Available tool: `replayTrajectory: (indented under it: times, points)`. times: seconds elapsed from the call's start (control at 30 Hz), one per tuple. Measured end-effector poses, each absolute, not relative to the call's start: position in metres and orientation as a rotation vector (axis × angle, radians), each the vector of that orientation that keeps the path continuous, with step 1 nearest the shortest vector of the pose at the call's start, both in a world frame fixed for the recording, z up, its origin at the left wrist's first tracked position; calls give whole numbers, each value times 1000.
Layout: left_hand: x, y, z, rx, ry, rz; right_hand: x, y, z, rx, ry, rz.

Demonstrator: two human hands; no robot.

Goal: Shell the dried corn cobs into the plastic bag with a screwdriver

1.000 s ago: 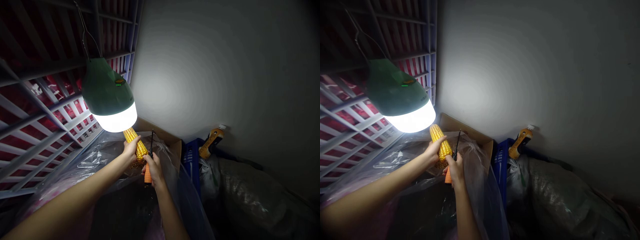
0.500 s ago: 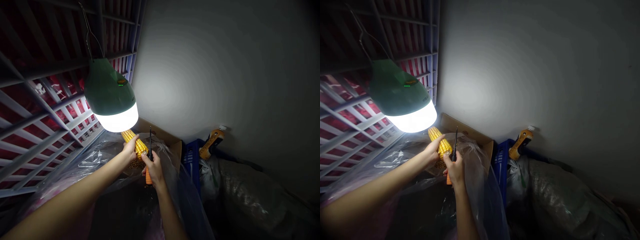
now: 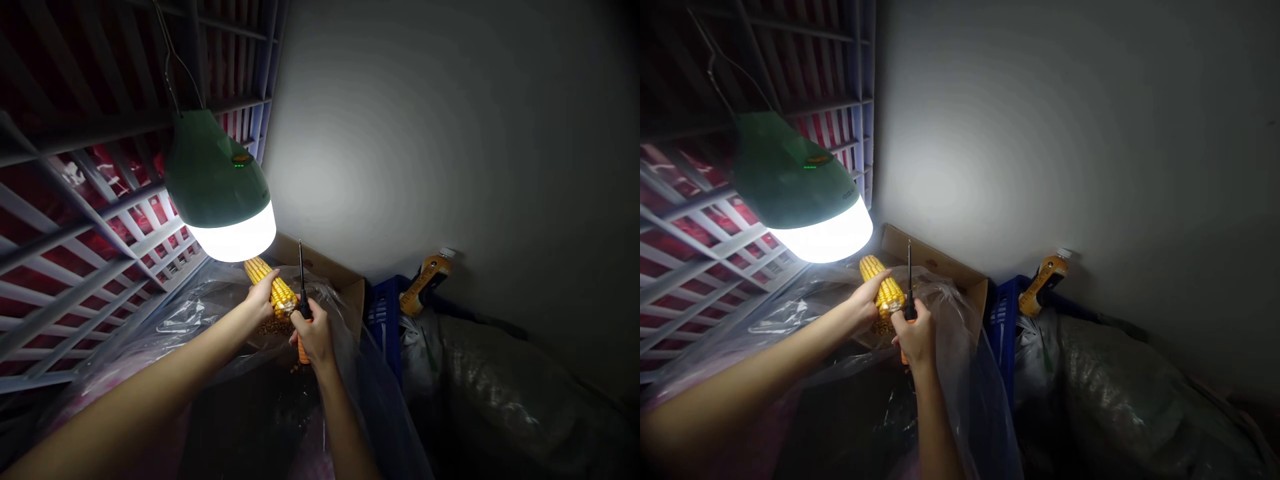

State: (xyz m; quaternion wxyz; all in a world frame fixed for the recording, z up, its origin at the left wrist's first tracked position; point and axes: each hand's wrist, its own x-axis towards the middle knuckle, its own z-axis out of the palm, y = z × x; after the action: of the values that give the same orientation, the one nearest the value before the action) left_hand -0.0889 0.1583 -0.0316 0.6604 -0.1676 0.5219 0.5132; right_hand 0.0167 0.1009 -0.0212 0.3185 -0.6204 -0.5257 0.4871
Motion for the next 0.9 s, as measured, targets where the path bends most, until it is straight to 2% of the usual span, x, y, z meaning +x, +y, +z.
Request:
replayTrajectory:
  times: [0.1,0.4,0.9]
  points:
    - [-87,157,-33,-310,1235,1220,17,99,-20,-1615,-1464,1278]
    - [-88,157,-37,-360,1234,1238,11,97,-21,-1704,-1752,818]
    - [-81,154,-37,-251,1378,1299,7,94,-20,-1809,-1767,779]
